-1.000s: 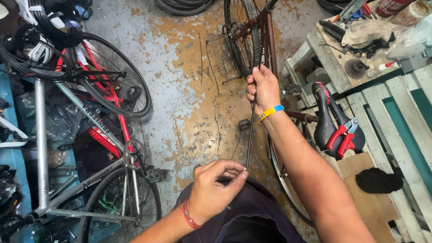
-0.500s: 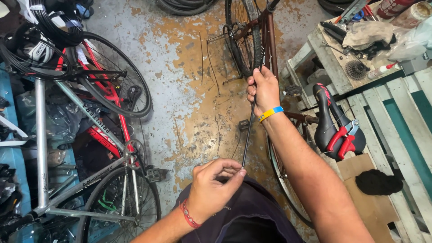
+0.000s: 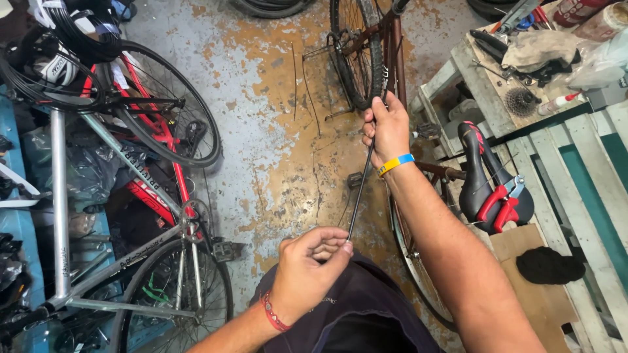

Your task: The person works on a bicycle brake cable in a workshop, using pliers to cut the cable and then manipulating the ends by hand. They also handle a small white tube, likely containing lubricant, and continue to adjust the cable components.

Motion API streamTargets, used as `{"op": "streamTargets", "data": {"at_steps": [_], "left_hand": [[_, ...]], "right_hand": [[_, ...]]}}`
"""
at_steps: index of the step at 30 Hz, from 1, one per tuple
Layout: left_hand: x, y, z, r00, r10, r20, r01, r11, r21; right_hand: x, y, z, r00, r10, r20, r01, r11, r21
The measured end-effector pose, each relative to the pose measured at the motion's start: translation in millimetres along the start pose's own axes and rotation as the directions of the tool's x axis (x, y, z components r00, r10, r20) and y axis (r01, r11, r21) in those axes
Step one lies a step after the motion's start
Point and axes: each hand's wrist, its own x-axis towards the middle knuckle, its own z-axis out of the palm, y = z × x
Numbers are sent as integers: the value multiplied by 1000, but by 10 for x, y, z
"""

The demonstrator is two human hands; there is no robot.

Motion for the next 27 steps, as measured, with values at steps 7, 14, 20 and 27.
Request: {"op": "streamTargets", "data": {"at_steps": [7,14,20,27], "left_hand": [[50,70,-16,944,-319,85,330,928,-173],[77,-13,1,861,-487,145,508,831,-227],[92,-235,43,812,-559,168,582,759,-292],[101,-269,24,753,-614,237,638,592,-493]], "right_hand": [[-39,-30,36,997,-64,33,64,998,8],[-41,0,27,994,-104,-15,104,995,7],[-74,-18,18,987,-159,-25,159,987,-24],[-78,-26,9,983,-182,30,183,982,-40]]}}
